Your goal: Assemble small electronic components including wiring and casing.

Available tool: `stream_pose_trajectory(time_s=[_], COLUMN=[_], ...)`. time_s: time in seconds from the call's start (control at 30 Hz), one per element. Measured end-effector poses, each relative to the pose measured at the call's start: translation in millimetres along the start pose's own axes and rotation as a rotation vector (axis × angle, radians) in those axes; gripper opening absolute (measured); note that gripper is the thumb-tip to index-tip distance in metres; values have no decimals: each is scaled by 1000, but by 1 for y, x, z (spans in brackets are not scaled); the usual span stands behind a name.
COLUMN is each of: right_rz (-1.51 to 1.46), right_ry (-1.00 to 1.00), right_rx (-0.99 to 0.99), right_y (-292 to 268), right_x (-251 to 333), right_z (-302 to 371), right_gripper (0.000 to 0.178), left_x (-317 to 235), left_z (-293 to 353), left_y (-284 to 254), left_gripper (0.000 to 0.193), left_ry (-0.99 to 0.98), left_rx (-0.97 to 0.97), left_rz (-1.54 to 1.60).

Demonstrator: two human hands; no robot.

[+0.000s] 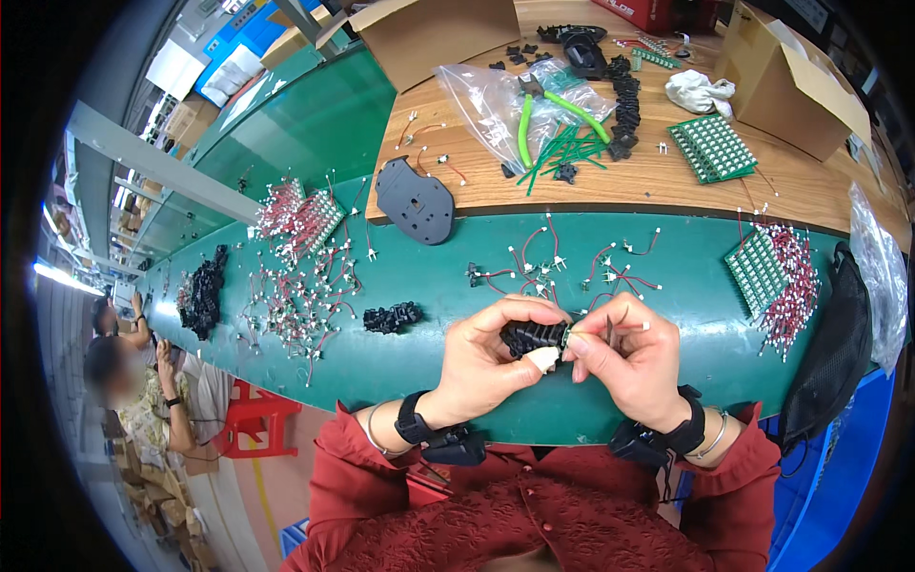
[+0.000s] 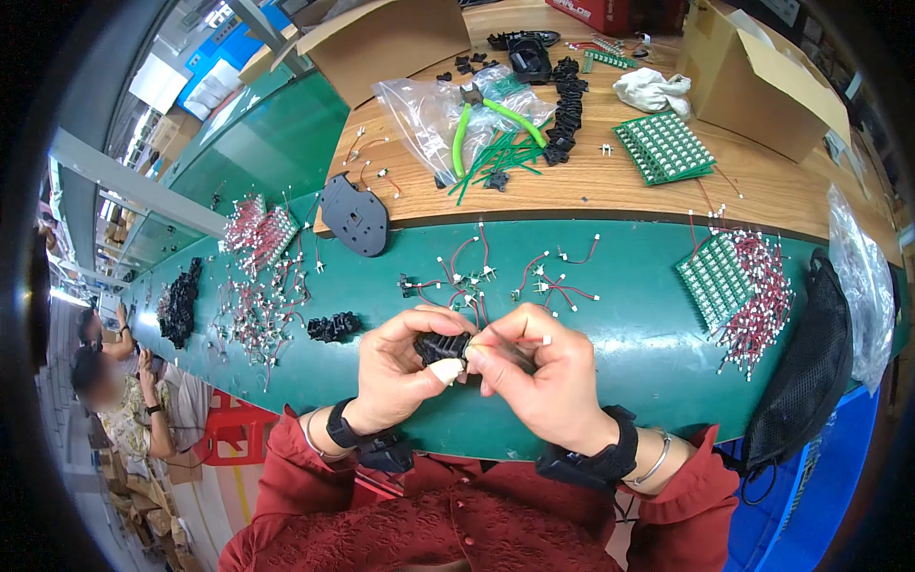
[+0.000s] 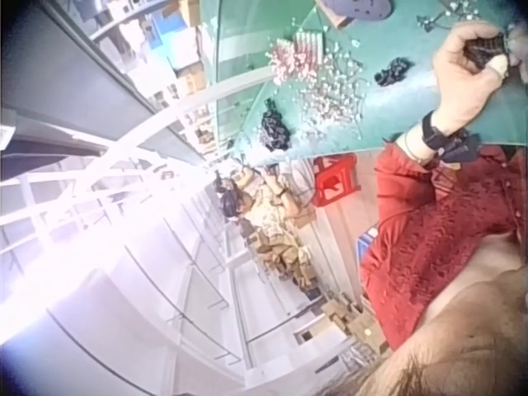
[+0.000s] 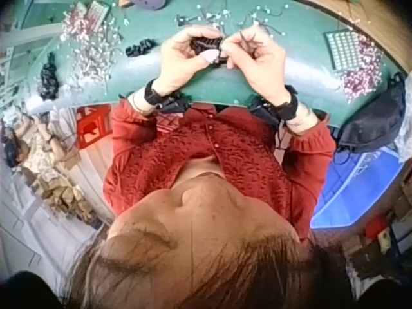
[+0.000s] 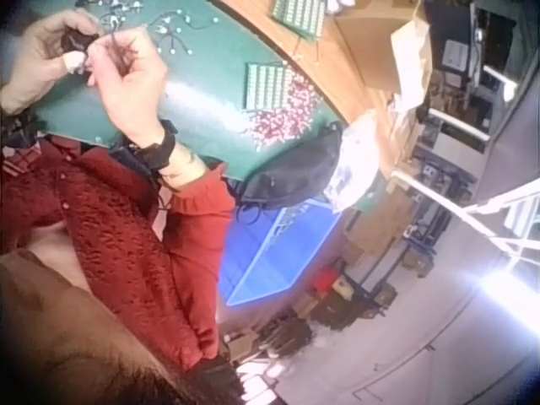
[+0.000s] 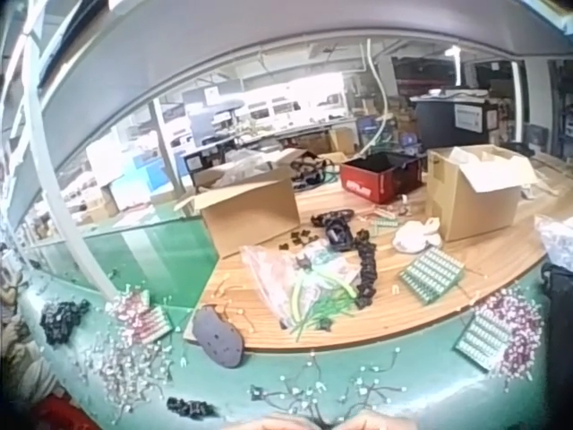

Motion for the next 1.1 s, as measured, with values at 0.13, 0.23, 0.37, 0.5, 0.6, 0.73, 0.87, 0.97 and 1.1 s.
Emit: stream_pose_trajectory(time_s=[0.13,0.23,0.37,0.5,0.6,0.73,0.87,0.97,1.1], right_rz=[-122,-124,-96,-276,-405,-555,-571,-552,-316], right_ry=[154,148,108,245,300,391,398,394,244], right_rx=[1,-2,-2,68,88,94,98,99,76], right_y=[-1,0,-2,2,4,3,3,5,2], right_x=[-9,-11,-9,-23,-29,-39,-40,-39,-25], right_z=[-4,-5,-5,-7,-8,-8,-8,-7,-5], right_gripper=[6,7,8,7,7,6,6,6,8], left_x=[9,-5,-23,14,18,24,30,30,25], left_z=[4,2,2,5,6,5,7,7,5], left_y=[-9,-9,-4,-8,-10,-7,-4,-3,-6], left_gripper=[35,30,31,36,35,33,27,25,31], left_ry=[-45,107,240,-166,-157,-216,-296,-277,-151], left_rx=[-93,-43,1,-132,-78,-98,-106,-95,-32], left_rz=[97,-150,-378,196,166,293,414,413,313])
Point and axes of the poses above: each hand's wrist, its own z-axis away from the middle knuckle, its own y-axis out of the palm, x = y × z, the point moved 10 cm from there along -z, towards the middle knuckle, and after that the axes turned 6 degrees about y, right-handed, at the moved point
